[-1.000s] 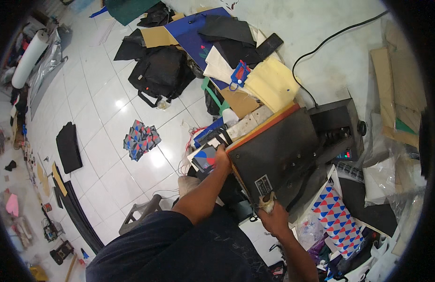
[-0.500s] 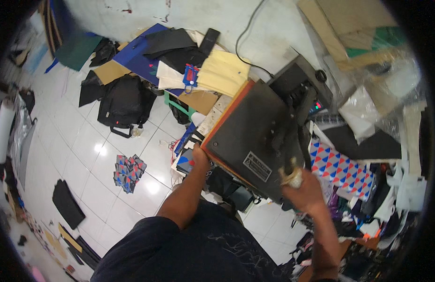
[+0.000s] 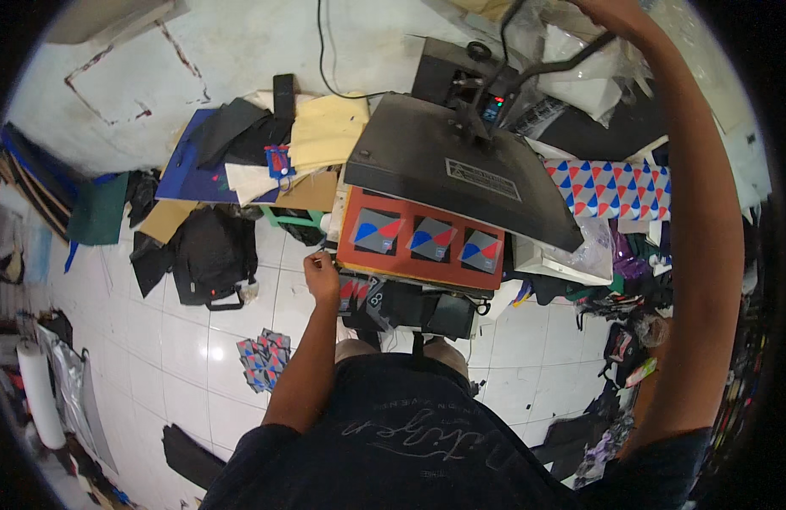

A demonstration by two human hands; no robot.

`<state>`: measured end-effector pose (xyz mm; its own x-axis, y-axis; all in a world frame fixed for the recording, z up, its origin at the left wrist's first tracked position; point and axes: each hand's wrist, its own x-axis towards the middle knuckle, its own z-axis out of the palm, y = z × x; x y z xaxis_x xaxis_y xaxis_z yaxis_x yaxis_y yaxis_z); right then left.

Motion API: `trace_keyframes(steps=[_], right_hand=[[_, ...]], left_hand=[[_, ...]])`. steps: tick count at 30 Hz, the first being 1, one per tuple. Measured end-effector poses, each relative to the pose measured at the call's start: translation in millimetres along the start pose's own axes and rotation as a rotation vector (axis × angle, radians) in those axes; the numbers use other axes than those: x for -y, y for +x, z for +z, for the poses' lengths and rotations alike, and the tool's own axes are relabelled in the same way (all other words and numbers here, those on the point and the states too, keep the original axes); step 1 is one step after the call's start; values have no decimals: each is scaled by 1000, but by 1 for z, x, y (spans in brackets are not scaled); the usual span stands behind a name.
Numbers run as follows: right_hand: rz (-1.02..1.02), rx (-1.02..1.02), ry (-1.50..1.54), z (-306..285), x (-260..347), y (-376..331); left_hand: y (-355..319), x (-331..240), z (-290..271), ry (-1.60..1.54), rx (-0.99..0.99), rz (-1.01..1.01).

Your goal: The person places patterned transfer sheets onto a heat press, closes the press, and then removes the finished transfers. They then place black rectangular fabric pieces onto the press and apply small blue stickers to each piece before closing the press again.

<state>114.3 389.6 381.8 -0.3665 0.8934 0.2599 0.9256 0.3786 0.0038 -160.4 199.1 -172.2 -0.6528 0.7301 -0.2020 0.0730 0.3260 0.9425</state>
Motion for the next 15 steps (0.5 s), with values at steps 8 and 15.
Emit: trace_keyframes(steps=[8,15], right_hand=[[265,-415,-297,37,-28,48],[-196,-535,-402,21,-78,29]], left_hand=[[3,-67,5,409,131,584],[24,-93,49,505,168,709]])
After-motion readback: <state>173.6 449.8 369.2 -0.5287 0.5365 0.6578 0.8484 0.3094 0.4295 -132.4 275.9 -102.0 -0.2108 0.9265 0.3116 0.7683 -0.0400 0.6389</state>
